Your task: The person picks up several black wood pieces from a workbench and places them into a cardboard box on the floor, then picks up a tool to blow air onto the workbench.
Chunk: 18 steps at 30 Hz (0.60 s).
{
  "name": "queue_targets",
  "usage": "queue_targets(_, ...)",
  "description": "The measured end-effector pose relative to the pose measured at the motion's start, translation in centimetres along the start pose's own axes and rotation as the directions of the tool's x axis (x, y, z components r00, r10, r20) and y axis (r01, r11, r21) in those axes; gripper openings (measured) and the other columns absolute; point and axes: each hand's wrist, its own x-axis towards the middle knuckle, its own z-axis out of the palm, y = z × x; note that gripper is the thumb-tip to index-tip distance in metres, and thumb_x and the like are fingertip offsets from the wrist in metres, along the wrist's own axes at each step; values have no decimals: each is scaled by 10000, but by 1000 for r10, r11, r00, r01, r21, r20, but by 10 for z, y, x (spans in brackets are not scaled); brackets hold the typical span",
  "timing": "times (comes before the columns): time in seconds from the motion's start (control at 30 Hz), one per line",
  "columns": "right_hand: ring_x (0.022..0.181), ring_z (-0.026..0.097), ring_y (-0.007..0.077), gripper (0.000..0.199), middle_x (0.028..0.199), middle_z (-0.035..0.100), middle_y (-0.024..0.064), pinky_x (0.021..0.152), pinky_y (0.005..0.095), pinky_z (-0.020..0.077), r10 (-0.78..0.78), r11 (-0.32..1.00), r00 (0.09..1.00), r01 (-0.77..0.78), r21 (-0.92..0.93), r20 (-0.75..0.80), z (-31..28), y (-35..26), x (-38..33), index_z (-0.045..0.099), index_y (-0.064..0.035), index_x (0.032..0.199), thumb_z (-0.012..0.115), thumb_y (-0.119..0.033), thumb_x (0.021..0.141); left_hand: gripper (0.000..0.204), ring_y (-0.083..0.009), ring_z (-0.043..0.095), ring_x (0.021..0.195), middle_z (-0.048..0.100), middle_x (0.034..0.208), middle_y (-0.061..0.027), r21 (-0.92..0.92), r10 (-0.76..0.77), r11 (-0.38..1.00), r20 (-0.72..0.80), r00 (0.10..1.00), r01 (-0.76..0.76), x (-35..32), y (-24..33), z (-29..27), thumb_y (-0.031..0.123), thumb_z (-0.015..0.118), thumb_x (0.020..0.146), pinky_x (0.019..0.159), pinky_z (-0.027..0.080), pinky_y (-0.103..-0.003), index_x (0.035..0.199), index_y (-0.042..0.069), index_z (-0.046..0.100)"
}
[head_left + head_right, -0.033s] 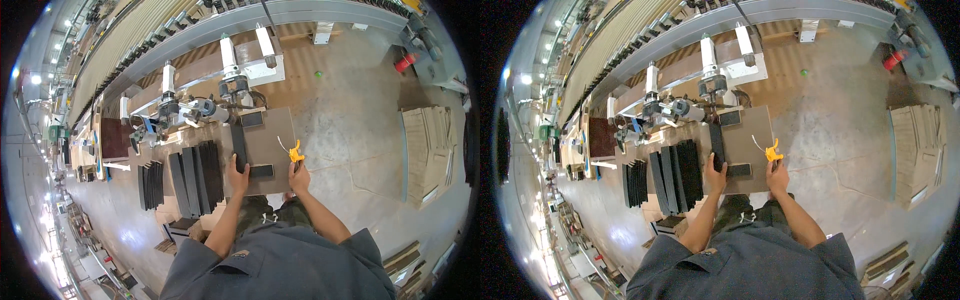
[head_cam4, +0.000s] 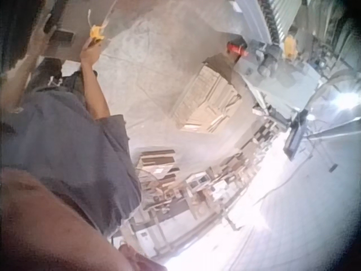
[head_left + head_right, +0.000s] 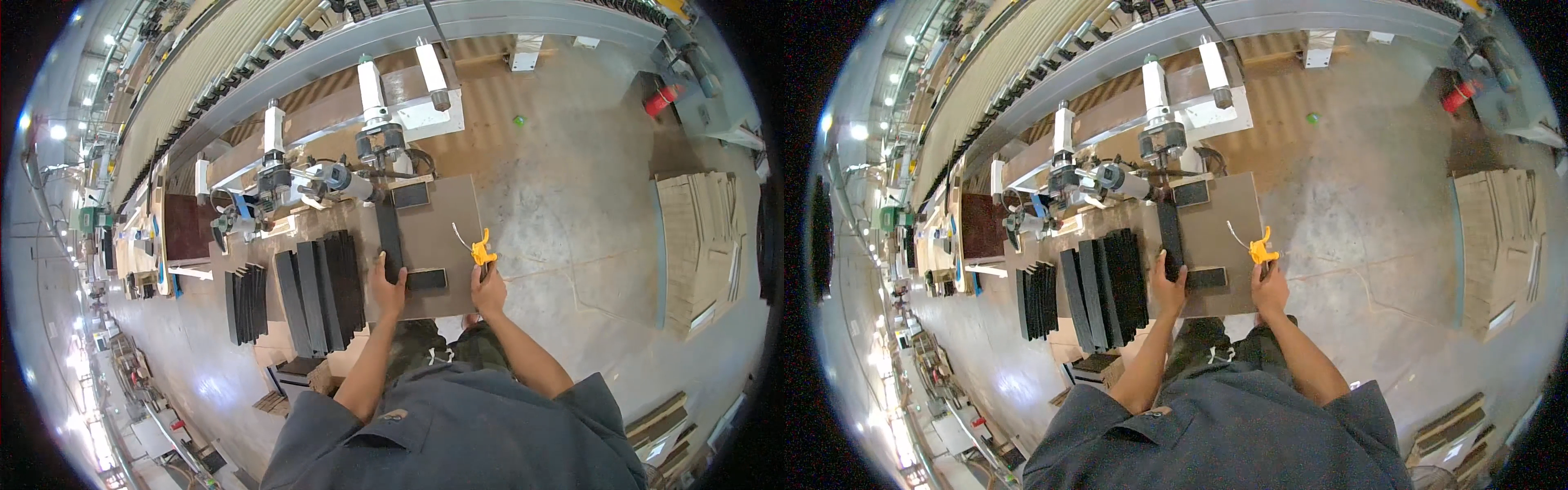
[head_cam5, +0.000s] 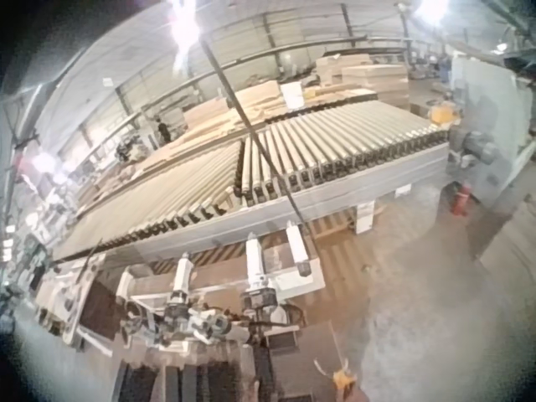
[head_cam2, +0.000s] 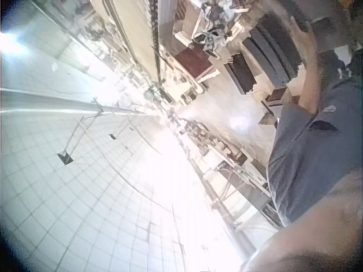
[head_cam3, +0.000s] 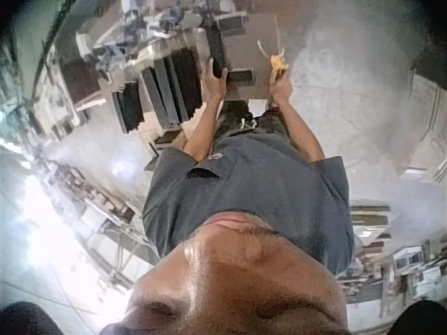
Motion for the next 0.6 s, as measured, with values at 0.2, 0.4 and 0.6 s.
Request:
queue_targets(0.2, 951, 699, 531, 484, 1083, 741, 284, 818, 618, 545, -22, 1000, 1000, 22, 13, 18, 1, 4, -1, 553, -63, 1413, 552, -412, 1078, 759, -448, 574, 1335, 639, 1449, -227, -16, 59, 998, 32, 998, -58, 6, 2, -7, 601, 679, 1018, 1128, 454, -519, 1527, 45, 587)
queue_targets(0.4, 970, 702, 516, 513, 1123, 734, 267, 834, 613, 555, 27, 1000, 999, -27, -6, 29, 1, 6, 2, 552, -60, 1420, 566, -436, 1072, 720, -409, 552, 1353, 590, 1496, -228, -116, 142, 986, 206, 968, -120, -4, -31, -20, 587, 612, 1073, 1161, 418, -508, 1607, 110, 535)
queue_targets(0.6, 982, 704, 509, 567, 1157, 724, 267, 846, 615, 560, 20, 1000, 999, -19, -13, 45, 2, 6, 1, 528, -56, 1460, 556, -470, 1073, 671, -350, 509, 1286, 566, 1581, -117, -9, 165, 986, 238, 957, -168, -32, -45, -22, 338, 718, 1047, 1143, 383, -456, 1647, 142, 491)
